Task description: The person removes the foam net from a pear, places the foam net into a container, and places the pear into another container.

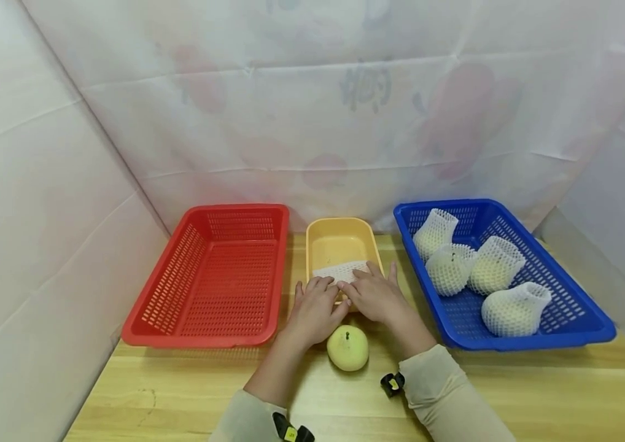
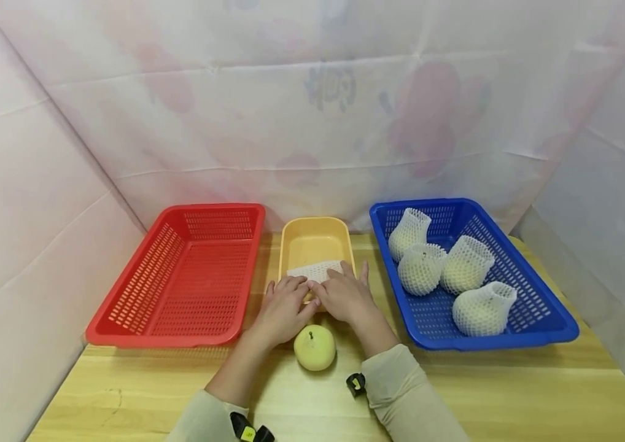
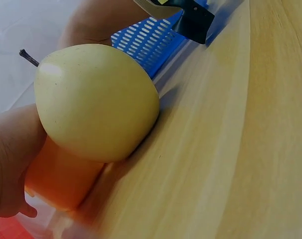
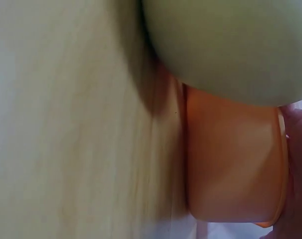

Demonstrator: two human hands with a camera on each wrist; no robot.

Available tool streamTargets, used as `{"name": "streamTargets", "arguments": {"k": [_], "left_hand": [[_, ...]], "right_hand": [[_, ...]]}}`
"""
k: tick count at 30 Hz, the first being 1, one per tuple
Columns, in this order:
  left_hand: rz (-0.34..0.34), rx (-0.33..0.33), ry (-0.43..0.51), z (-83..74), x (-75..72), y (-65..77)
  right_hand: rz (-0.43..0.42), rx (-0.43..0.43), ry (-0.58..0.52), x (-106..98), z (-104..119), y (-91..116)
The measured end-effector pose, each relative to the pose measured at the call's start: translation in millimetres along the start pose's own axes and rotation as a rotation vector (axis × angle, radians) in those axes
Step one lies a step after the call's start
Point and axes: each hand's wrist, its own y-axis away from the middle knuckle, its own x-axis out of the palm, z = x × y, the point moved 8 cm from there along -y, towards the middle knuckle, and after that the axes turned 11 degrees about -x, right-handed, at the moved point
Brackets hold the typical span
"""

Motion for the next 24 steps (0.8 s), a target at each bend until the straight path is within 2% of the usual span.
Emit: {"name": "streamTargets", "arguments": {"k": [7,14,19,24], "left_hand": [[0.015,-0.005,0.01,0.5,4.4,1.4],[-0.005,-0.012,0.0,-0.2,1.6,1.4],[-0.008,-0.025,-0.048,-0.5,-0.2,-0.7],[0.005,-0.044,-0.09,0.4,-0.3,-2.5]], "right_hand": [[0.016,0.008,-0.001,2,2,5],[-0.032,-0.047,-0.024,-6,13,8],[-0.069,-0.065,-0.018,-10,15,7],[-0.014,-0.04,0.005,-4,10,4]]}}
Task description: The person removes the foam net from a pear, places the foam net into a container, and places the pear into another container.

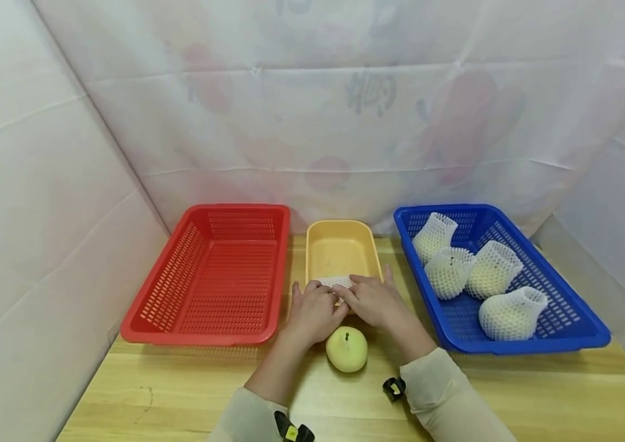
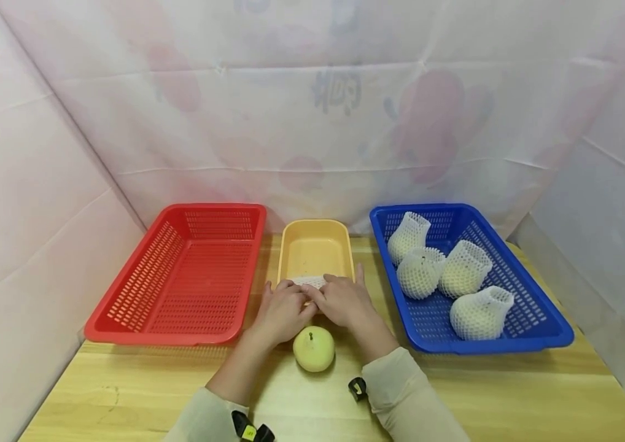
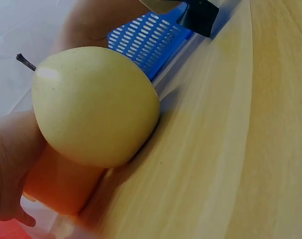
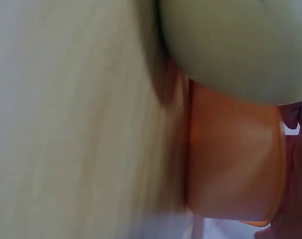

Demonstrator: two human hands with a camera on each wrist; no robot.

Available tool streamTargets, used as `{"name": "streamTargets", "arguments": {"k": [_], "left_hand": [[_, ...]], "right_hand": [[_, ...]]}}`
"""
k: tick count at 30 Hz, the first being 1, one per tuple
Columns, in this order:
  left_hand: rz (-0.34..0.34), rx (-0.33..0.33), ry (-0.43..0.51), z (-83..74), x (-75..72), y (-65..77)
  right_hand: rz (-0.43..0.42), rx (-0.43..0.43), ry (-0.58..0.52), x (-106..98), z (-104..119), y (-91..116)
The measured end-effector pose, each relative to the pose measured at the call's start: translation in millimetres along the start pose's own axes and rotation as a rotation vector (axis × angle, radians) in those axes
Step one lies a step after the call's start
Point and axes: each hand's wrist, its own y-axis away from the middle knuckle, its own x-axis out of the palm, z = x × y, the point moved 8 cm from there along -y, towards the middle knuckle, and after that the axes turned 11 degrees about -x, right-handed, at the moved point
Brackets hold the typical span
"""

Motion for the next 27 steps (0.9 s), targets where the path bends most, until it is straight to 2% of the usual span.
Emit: {"name": "streamTargets", "arguments": {"k": [6,11,14,17,21,24,27], "left_hand": [[-0.005,0.004,-0.009,-1.6,-3.9,-0.5],[-0.013,0.01,0.015,-0.6,-4.5,1.0],[-0.02,0.018,0.034,0.2,-4.2,2.6],[-0.033,0.024,0.049,1.2,-5.4,4.0],[-0.045,0.036,0.06,0.8,-7.1,6.2],[-0.046,0.045,0.067,-0.7,-8.0,7.8],[-0.062,0.053,0.086,-2.0,-11.0,9.2]], "right_hand": [[0.017,0.053,-0.025,4,-6,-2],[-0.009,0.033,-0.03,2,-4,0],[-0.064,0.009,-0.042,-5,0,6],[-0.173,-0.048,-0.077,-21,8,14],[-0.297,-0.165,-0.197,-43,19,31],[-0.287,-0.242,-0.329,-48,24,42],[-0.207,-0.316,-0.45,-48,31,50]]}}
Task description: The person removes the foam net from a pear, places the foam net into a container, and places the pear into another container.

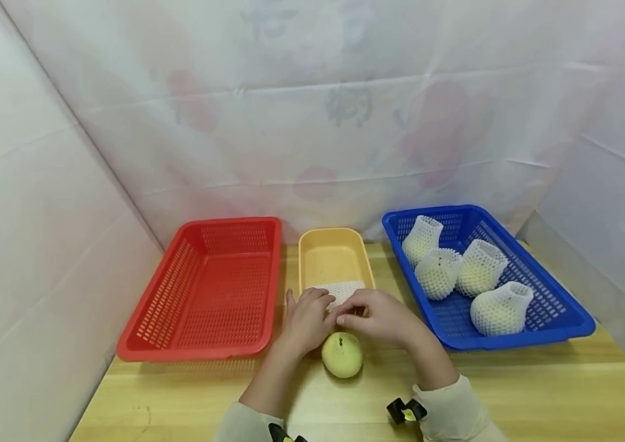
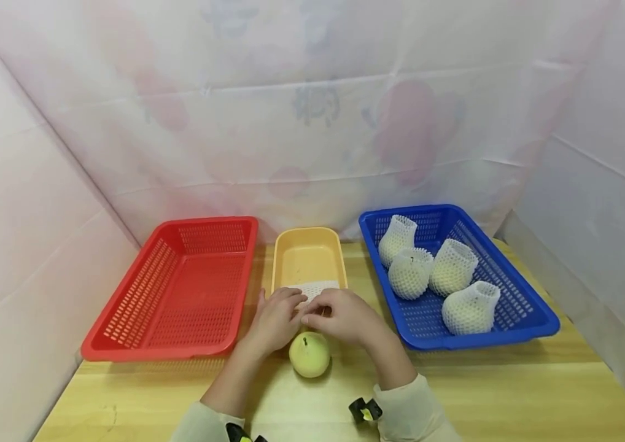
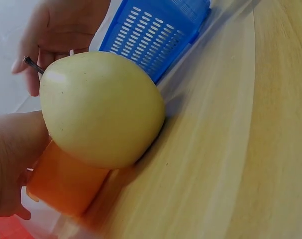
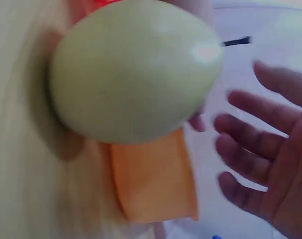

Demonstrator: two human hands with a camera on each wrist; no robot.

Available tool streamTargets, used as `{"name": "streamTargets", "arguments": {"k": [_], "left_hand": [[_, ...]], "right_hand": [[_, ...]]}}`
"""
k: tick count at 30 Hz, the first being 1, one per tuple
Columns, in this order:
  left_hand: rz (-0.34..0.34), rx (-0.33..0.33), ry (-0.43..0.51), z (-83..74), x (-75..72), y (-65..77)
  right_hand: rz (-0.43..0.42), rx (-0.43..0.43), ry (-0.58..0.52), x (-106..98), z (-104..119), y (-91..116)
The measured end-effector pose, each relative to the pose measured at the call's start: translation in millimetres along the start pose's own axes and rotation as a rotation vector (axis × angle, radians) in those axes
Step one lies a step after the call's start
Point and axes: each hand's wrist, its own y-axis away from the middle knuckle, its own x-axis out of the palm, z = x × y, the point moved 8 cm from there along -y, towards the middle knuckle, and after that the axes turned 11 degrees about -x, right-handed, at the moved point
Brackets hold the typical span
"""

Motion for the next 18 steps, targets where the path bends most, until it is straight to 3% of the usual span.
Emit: {"name": "streamTargets", "arguments": {"k": [4,9,14,18], "left_hand": [[-0.05,0.027,0.049,-3.7,-5.2,0.9],[-0.133,0.082,0.175,-7.4,-12.9,2.6],[-0.258,0.168,0.389,-10.2,-30.7,7.0],[-0.31,0.181,0.607,-8.6,-44.4,10.7]], "right_hand": [[0.105,-0.031,-0.107,6,7,4],[0.185,-0.057,-0.182,13,12,6],[0.214,-0.08,-0.224,21,12,6],[0.203,-0.084,-0.223,24,12,5]]}}
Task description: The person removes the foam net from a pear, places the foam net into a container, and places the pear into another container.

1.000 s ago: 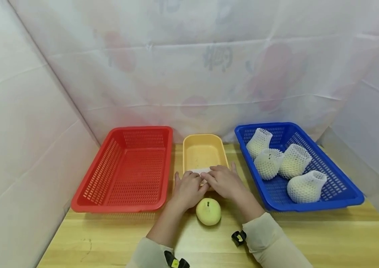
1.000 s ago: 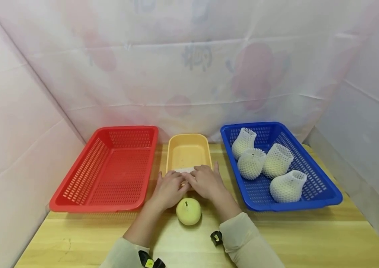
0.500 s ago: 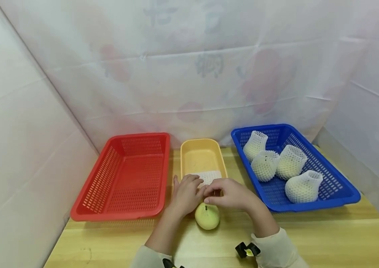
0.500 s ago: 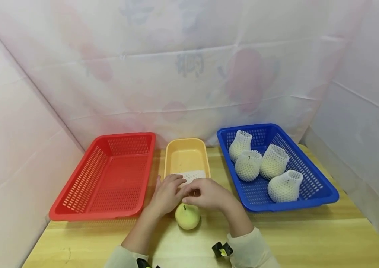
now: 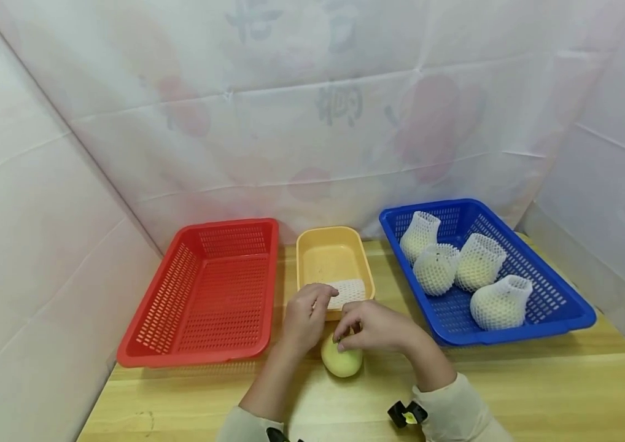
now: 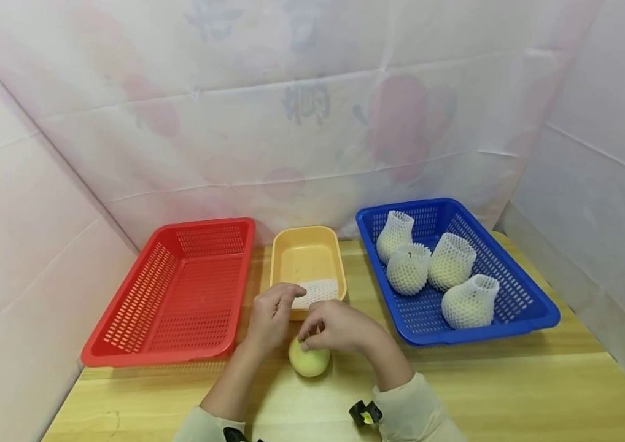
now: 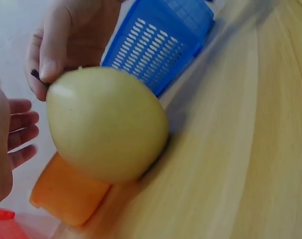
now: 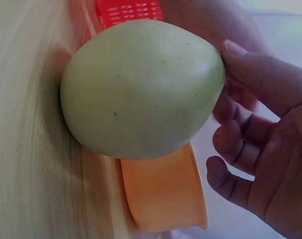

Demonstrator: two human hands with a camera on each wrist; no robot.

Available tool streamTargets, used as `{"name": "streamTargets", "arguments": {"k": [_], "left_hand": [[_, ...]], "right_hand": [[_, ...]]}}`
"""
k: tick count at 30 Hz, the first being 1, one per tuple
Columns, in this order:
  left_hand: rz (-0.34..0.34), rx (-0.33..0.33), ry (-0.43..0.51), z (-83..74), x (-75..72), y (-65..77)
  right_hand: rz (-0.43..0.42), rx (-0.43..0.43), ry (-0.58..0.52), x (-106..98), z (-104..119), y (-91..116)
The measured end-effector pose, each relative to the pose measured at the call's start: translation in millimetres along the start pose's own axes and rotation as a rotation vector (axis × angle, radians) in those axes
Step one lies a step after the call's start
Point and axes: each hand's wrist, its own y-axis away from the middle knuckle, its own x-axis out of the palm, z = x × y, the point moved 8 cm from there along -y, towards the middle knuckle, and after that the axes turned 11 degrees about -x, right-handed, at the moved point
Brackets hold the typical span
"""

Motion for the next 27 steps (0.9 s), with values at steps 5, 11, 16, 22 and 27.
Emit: {"name": "streamTargets", "arguments": {"k": [5,11,16,22,27], "left_hand": [[0.118,-0.11,0.253,0.5,2.2,-0.8],[0.477,-0.226,0.442,2.1,28.4,6.1],[0.618,-0.236,0.466,-1.5,37.7,13.1],[0.664,-0.277,0.583,-2.7,42.7,16.6],[0.747,-0.456,0.864,-1.2,53.4,25.3]], "right_hand": [[-0.014,0.01,0.01,0,1,0],[-0.034,0.036,0.056,-8,6,1],[-0.111,0.05,0.109,-22,14,6],[-0.281,0.007,0.064,-41,32,12],[-0.439,-0.044,0.06,-57,44,17]]}}
